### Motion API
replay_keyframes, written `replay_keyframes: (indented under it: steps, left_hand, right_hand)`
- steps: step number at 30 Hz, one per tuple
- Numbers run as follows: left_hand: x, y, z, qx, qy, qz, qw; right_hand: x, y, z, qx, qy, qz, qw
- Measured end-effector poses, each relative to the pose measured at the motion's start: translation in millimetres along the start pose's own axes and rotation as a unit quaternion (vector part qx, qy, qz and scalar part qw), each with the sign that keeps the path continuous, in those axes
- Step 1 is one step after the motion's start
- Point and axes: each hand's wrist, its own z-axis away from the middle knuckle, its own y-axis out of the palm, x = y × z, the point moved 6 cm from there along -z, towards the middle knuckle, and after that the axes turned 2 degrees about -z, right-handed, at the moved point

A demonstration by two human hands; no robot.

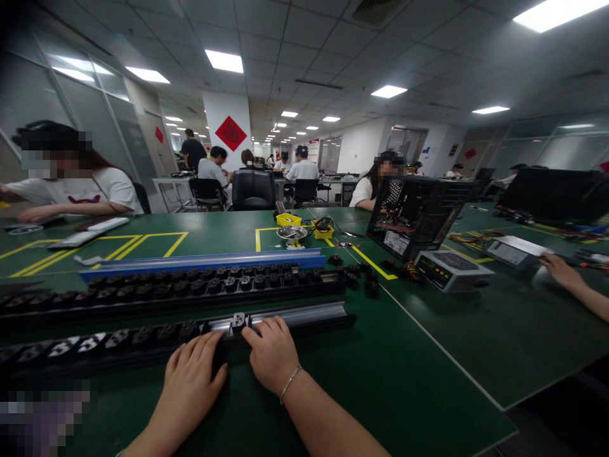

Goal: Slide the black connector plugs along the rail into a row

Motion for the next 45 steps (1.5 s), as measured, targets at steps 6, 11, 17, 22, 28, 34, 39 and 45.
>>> replay_keyframes:
  steps: [6,11,17,22,28,34,39,45]
  left_hand:
    - [-0.1,-0.4,0.0,0.000,0.005,-0.008,1.000]
    - [-0.3,-0.5,-0.2,-0.003,0.010,-0.009,1.000]
    - [-0.1,-0.5,0.2,-0.006,0.007,-0.003,1.000]
    - [0.9,0.2,-0.2,0.004,0.000,0.001,1.000]
    - [1.9,0.4,-0.3,0.010,-0.005,0.004,1.000]
    - [1.0,-1.8,-0.6,0.011,-0.004,0.002,1.000]
    - [1.0,-2.0,-0.7,0.013,-0.004,0.003,1.000]
    - [2.6,0.4,-0.7,0.015,-0.008,0.008,1.000]
  right_hand:
    - [-1.4,-2.0,1.4,0.010,0.013,-0.002,1.000]
    - [-3.8,-1.2,1.4,0.015,0.019,-0.006,1.000]
    - [-7.4,-3.8,1.4,0.023,0.023,-0.010,0.999]
    - [-9.2,-6.2,1.7,0.036,0.029,0.000,0.999]
    - [-11.8,-8.7,2.8,0.032,0.034,0.005,0.999]
    - [-17.4,-9.7,1.6,0.044,0.044,0.007,0.998]
    - [-19.2,-11.2,1.5,0.049,0.047,0.006,0.998]
    - [-19.3,-10.6,1.6,0.059,0.045,0.012,0.997]
